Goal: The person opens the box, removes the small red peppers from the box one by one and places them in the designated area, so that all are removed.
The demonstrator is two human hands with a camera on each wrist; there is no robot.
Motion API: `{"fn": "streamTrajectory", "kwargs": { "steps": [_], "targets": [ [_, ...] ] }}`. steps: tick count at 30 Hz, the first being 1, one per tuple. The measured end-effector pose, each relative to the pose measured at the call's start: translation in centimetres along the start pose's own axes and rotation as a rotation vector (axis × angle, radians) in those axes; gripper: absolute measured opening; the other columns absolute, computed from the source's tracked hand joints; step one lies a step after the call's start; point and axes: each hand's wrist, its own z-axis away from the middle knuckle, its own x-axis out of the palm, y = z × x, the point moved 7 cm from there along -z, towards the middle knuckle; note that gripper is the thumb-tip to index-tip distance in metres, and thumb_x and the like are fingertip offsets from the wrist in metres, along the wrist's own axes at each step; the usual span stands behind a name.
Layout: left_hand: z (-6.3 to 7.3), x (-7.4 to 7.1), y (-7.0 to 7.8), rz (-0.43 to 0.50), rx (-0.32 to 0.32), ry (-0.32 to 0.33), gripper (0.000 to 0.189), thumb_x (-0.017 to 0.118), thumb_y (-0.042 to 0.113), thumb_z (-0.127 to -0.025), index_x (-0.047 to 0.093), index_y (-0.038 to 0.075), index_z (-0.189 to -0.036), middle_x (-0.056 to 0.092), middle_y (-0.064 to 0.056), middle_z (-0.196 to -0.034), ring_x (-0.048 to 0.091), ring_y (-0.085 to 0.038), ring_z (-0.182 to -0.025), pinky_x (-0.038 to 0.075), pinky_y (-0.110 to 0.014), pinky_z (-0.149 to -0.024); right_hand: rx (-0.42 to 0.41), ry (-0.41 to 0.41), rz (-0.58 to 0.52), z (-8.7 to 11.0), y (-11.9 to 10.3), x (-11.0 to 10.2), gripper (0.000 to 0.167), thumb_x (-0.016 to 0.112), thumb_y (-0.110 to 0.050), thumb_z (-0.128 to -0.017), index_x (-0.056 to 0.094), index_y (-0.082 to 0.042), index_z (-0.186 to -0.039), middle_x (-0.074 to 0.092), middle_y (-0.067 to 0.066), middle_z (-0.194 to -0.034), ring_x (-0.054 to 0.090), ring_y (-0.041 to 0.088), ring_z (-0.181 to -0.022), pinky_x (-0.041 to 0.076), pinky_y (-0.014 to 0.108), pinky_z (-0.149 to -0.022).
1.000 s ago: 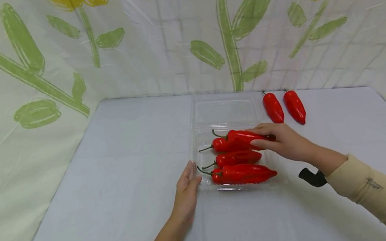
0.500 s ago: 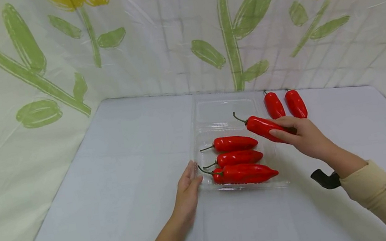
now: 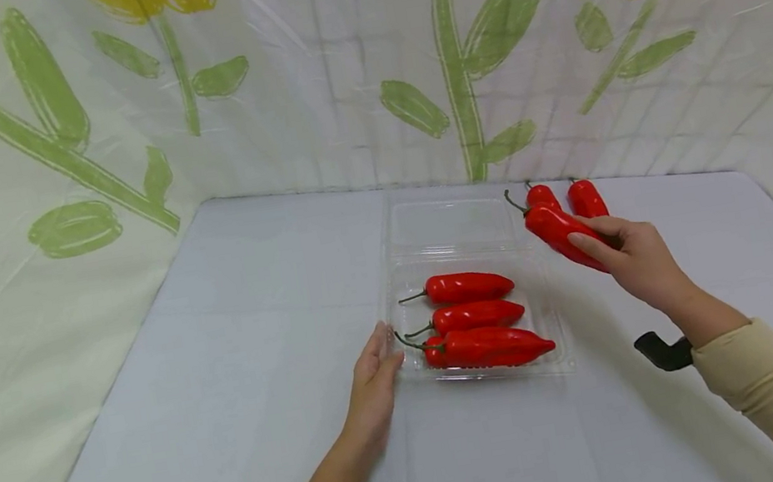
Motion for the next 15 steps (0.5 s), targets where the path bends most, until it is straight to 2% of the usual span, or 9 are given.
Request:
{"fn": "streamTrajectory", "kwargs": {
  "steps": [7,15],
  "targets": [
    [0.1,0.0,0.0,0.002,-0.003,0.001,0.057,0.039,0.008,-0.096,0.017,0.001,-0.148,0.018,-0.013,-0.155,0.013,-0.028,-0.145,0.017,-0.044,-0.115,0.055,0.030,-0.016,-0.3,1.0,-0.7,0.056,0.049,-0.039,-0.094,0.049,0.001,-0.132,0.055,0.027,-0.120,0.047,0.037,-0.104,0.044,0.006,-0.061],
    [0.1,0.0,0.1,-0.006,0.000,-0.005,0.057,0.039,0.008,-0.096,0.016,0.001,-0.148,0.018,-0.013,-0.156,0.012,-0.028,-0.145,0.017,-0.045,-0.115,0.135,0.060,-0.021,-1.1,3.9,-1.8,0.062,0.046,-0.045,-0.093,0.044,0.000,-0.136,0.053,0.029,-0.124,0.048,0.034,-0.104,0.043,0.004,-0.060]
  ]
}}
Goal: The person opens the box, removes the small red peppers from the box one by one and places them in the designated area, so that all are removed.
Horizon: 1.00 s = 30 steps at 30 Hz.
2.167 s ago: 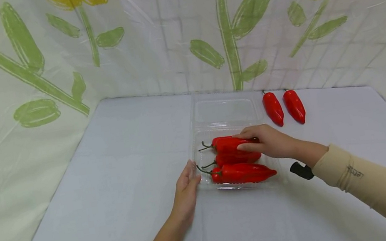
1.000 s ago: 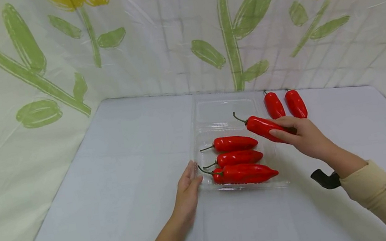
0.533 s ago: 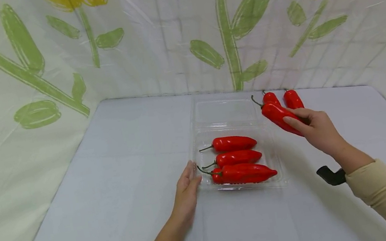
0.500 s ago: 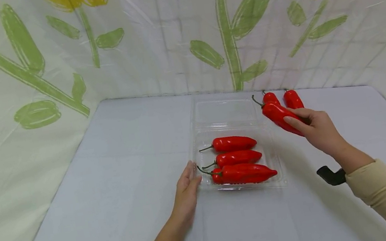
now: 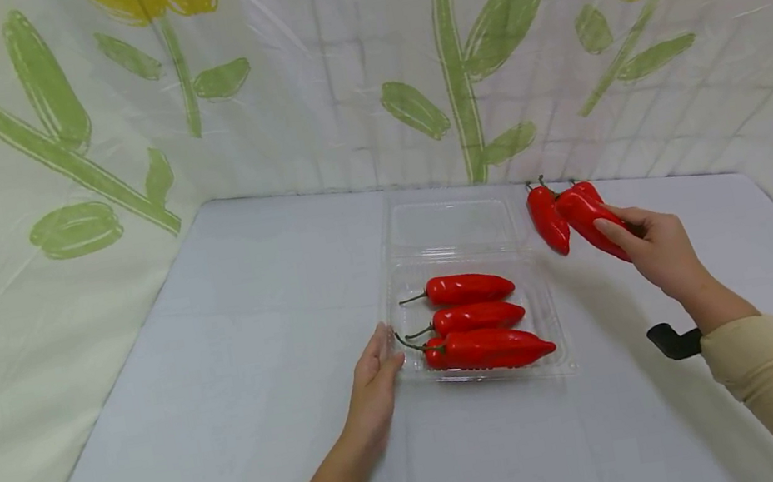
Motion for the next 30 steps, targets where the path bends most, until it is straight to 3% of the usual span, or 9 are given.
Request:
{"fn": "streamTrajectory", "kwargs": {
  "steps": [8,17,19,23,26,28,30],
  "targets": [
    [0.0,-0.1,0.0,-0.007,0.006,0.003,0.057,0.039,0.008,-0.096,0.017,0.001,-0.148,0.019,-0.013,-0.155,0.013,-0.028,-0.145,0.017,-0.045,-0.115,0.064,0.038,0.018,-1.1,1.7,-0.7,0.066,0.044,-0.048,-0.093,0.039,-0.002,-0.140,0.050,0.030,-0.127,0.048,0.037,-0.105,0.039,0.001,-0.059],
    [-0.1,0.0,-0.1,0.019,0.036,-0.012,0.057,0.038,0.005,-0.095,0.015,-0.002,-0.147,0.017,-0.016,-0.155,0.011,-0.029,-0.145,0.014,-0.045,-0.117,0.196,0.075,0.015,-2.4,4.1,-1.5,0.073,0.039,-0.057,-0.090,0.032,-0.008,-0.144,0.044,0.028,-0.136,0.044,0.040,-0.115,0.038,0.005,-0.061],
    [0.0,0.0,-0.1,0.023,0.032,-0.009,0.058,0.038,0.005,-0.095,0.015,-0.001,-0.147,0.017,-0.015,-0.155,0.011,-0.028,-0.145,0.014,-0.044,-0.117,0.220,0.085,0.014,-2.7,4.6,-1.7,0.073,0.039,-0.058,-0.090,0.032,-0.008,-0.144,0.044,0.027,-0.136,0.044,0.039,-0.115,0.042,0.009,-0.063],
    [0.0,0.0,-0.2,0.027,0.026,-0.008,0.058,0.038,0.005,-0.095,0.016,-0.001,-0.148,0.017,-0.015,-0.155,0.011,-0.028,-0.145,0.014,-0.045,-0.117,0.287,0.107,-0.003,-3.6,6.2,-1.9,0.074,0.040,-0.059,-0.089,0.030,-0.012,-0.145,0.043,0.025,-0.137,0.043,0.036,-0.115,0.054,0.031,-0.077],
    [0.0,0.1,-0.2,0.028,0.023,-0.010,0.057,0.038,0.005,-0.095,0.016,0.000,-0.148,0.017,-0.015,-0.156,0.011,-0.028,-0.145,0.014,-0.045,-0.117,0.318,0.113,-0.023,-4.3,7.3,-2.1,0.076,0.040,-0.061,-0.087,0.028,-0.013,-0.145,0.039,0.025,-0.140,0.041,0.037,-0.117,0.050,0.048,-0.092],
    [0.0,0.1,-0.2,0.028,0.025,-0.011,0.057,0.038,0.005,-0.095,0.015,0.000,-0.148,0.017,-0.015,-0.156,0.011,-0.029,-0.145,0.014,-0.045,-0.117,0.356,0.120,-0.015,-5.0,8.2,-2.2,0.077,0.040,-0.064,-0.085,0.029,-0.017,-0.146,0.040,0.021,-0.140,0.043,0.032,-0.114,0.054,0.045,-0.085],
    [0.0,0.1,-0.2,0.026,0.026,-0.011,0.057,0.038,0.005,-0.095,0.015,0.000,-0.148,0.017,-0.015,-0.156,0.011,-0.028,-0.145,0.014,-0.045,-0.117,0.362,0.105,-0.016,-5.3,8.4,-2.2,0.077,0.038,-0.062,-0.087,0.027,-0.014,-0.146,0.037,0.023,-0.142,0.041,0.035,-0.117,0.051,0.049,-0.090]
  ]
}}
